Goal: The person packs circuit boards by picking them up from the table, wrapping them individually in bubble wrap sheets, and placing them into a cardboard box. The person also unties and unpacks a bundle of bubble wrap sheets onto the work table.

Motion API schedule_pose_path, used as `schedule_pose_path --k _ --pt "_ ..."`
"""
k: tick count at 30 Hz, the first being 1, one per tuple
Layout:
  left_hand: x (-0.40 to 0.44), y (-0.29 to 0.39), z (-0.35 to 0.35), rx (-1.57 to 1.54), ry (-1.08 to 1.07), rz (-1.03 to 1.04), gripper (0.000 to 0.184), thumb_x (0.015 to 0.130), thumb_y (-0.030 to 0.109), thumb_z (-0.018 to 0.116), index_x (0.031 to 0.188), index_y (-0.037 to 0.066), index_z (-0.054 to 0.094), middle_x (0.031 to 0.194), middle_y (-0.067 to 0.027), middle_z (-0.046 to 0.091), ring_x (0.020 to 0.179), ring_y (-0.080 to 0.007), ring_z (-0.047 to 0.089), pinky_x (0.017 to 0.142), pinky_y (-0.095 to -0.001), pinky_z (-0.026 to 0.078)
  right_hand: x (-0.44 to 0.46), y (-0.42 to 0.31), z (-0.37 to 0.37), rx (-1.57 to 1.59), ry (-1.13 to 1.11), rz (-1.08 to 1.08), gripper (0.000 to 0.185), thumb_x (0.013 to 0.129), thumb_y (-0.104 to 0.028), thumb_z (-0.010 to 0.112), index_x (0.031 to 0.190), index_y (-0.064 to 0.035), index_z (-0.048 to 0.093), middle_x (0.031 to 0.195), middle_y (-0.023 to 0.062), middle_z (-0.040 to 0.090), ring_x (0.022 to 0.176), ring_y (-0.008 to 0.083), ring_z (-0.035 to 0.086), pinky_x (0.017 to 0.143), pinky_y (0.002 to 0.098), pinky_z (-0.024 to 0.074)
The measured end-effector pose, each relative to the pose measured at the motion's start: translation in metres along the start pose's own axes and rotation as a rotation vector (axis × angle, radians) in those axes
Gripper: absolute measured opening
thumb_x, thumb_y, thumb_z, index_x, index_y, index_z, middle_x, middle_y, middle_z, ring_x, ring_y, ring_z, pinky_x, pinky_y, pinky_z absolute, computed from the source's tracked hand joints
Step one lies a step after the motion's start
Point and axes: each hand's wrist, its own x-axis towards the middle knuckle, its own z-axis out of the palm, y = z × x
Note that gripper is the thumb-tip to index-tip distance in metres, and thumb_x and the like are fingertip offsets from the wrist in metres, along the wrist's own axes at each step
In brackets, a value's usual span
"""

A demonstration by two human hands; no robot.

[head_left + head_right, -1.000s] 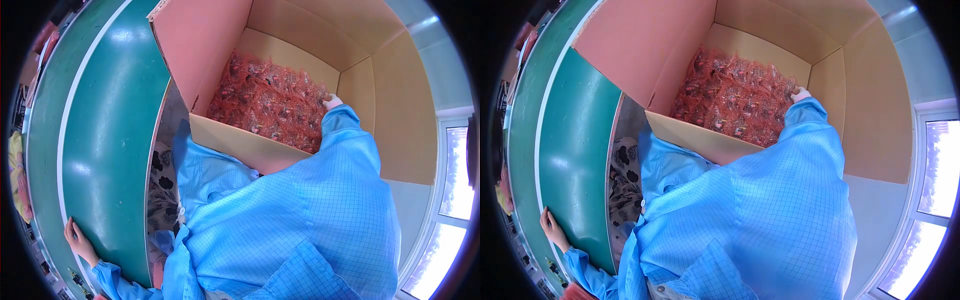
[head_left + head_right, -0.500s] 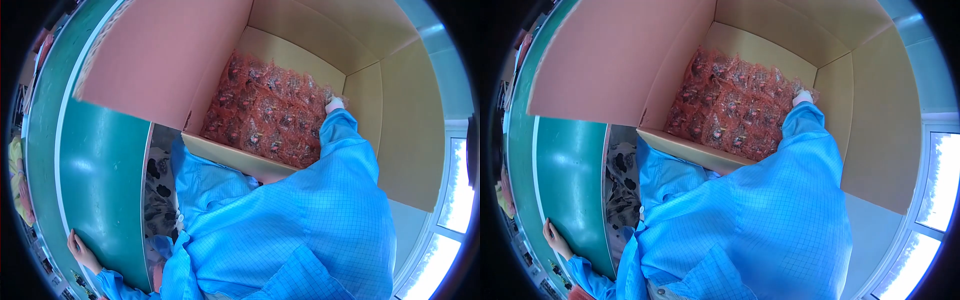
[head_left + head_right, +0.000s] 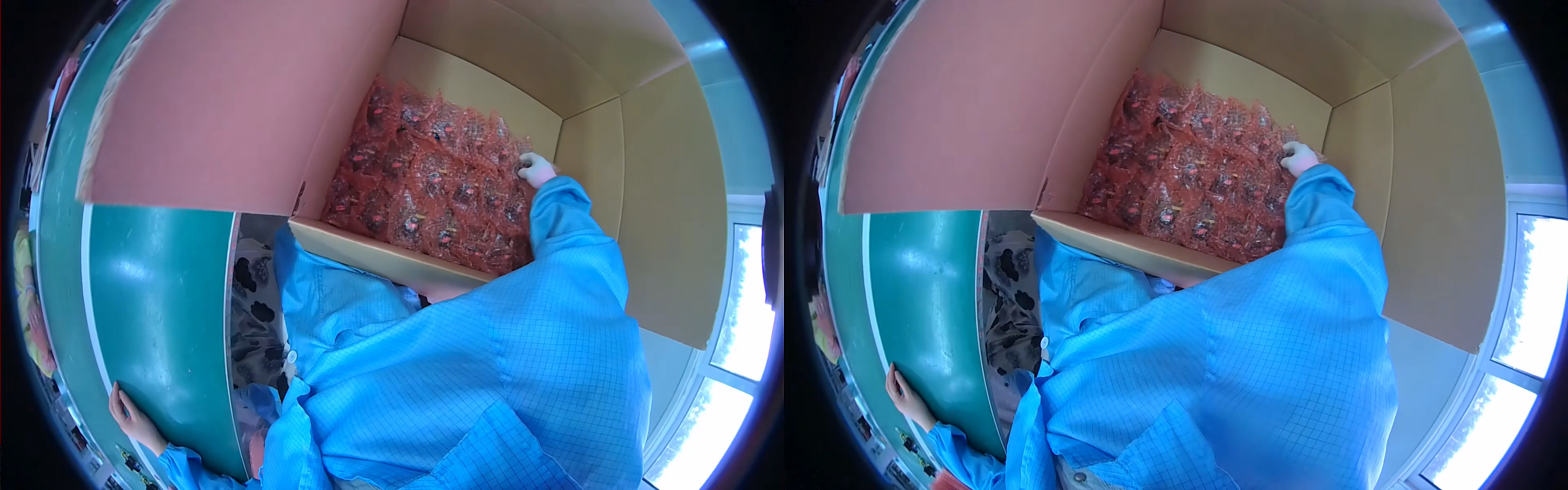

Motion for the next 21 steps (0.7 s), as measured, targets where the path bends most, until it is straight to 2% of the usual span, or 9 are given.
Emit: schedule_pose_path --k 4,5,8,9,12,13,16,19,21 --pt "0.0 -0.001 0.004 -0.008 0.001 0.006 0.027 0.1 0.019 0.053 0.119 0.003 0.066 0.119 -0.0081 0.061 0.109 -0.0199 0.058 0.096 -0.0319 0.044 0.031 0.044 0.003 0.205 0.021 0.169 0.057 0.079 -0.014 0.069 0.133 -0.0049 0.053 0.115 0.0177 0.064 0.105 0.0246 0.062 0.091 0.0345 0.0486" --pt "0.0 -0.001 0.005 -0.007 0.001 0.007 0.027 0.1 0.019 0.053 0.119 0.003 0.066 0.119 -0.0082 0.061 0.109 -0.02 0.058 0.096 -0.0319 0.044 0.025 0.035 -0.007 0.073 0.033 0.156 0.052 0.083 -0.022 0.065 0.131 -0.0062 0.055 0.121 0.0197 0.061 0.111 0.0285 0.06 0.095 0.0371 0.0471" --pt "0.001 -0.002 0.005 -0.012 0.002 0.004 0.027 0.1 0.019 0.053 0.119 0.003 0.066 0.118 -0.0082 0.061 0.109 -0.0203 0.058 0.096 -0.0319 0.045 0.012 0.0 -0.017 -0.155 0.283 0.134 0.052 0.086 -0.035 0.06 0.129 -0.0071 0.056 0.125 0.0226 0.059 0.114 0.0336 0.059 0.099 0.0402 0.0451" --pt "0.0 -0.002 0.005 -0.009 0.0 0.002 0.027 0.1 0.019 0.053 0.119 0.003 0.066 0.118 -0.0083 0.061 0.109 -0.0204 0.058 0.096 -0.0319 0.045 0.012 -0.008 -0.019 -0.109 0.266 0.105 0.062 0.087 -0.049 0.055 0.134 -0.009 0.052 0.134 0.025 0.052 0.12 0.0388 0.053 0.103 0.0442 0.042" --pt "0.001 0.001 0.002 -0.003 -0.009 -0.01 0.028 0.1 0.019 0.053 0.119 0.003 0.066 0.119 -0.0085 0.061 0.109 -0.0207 0.058 0.097 -0.032 0.044 0.014 -0.029 -0.002 -0.153 0.37 0.331 0.072 0.087 -0.057 0.053 0.141 -0.0087 0.046 0.141 0.0246 0.046 0.128 0.0401 0.047 0.108 0.0447 0.0378" --pt "0.0 0.006 0.001 -0.008 -0.013 -0.022 0.028 0.1 0.019 0.053 0.119 0.003 0.066 0.119 -0.0086 0.061 0.109 -0.0208 0.058 0.097 -0.0321 0.044 0.018 -0.031 -0.003 -0.077 0.298 0.476 0.08 0.087 -0.062 0.05 0.145 -0.0076 0.039 0.145 0.0243 0.04 0.133 0.042 0.04 0.111 0.0464 0.0329" --pt "0.0 0.005 0.002 0.002 -0.01 -0.027 0.028 0.1 0.019 0.053 0.119 0.003 0.066 0.119 -0.0088 0.061 0.109 -0.0208 0.058 0.097 -0.0321 0.044 0.025 -0.01 0.013 0.038 0.324 0.555 0.083 0.087 -0.065 0.047 0.143 -0.0043 0.041 0.146 0.0252 0.04 0.135 0.0418 0.039 0.112 0.047 0.0308" --pt "0.001 -0.002 0.001 0.014 -0.011 0.006 0.028 0.1 0.02 0.053 0.118 0.003 0.066 0.118 -0.0089 0.061 0.109 -0.0208 0.058 0.096 -0.0323 0.044 0.037 0.024 0.024 0.191 0.137 0.36 0.079 0.088 -0.064 0.045 0.143 -0.0076 0.042 0.147 0.0247 0.039 0.135 0.0424 0.038 0.113 0.0473 0.0302" --pt "0.001 -0.005 0.001 0.006 -0.014 0.014 0.028 0.101 0.02 0.053 0.118 0.003 0.066 0.119 -0.0091 0.061 0.109 -0.021 0.058 0.096 -0.0326 0.045 0.017 -0.008 0.025 0.005 0.112 0.351 0.075 0.088 -0.062 0.044 0.143 -0.011 0.043 0.146 0.0235 0.04 0.134 0.0419 0.039 0.113 0.0464 0.0305"
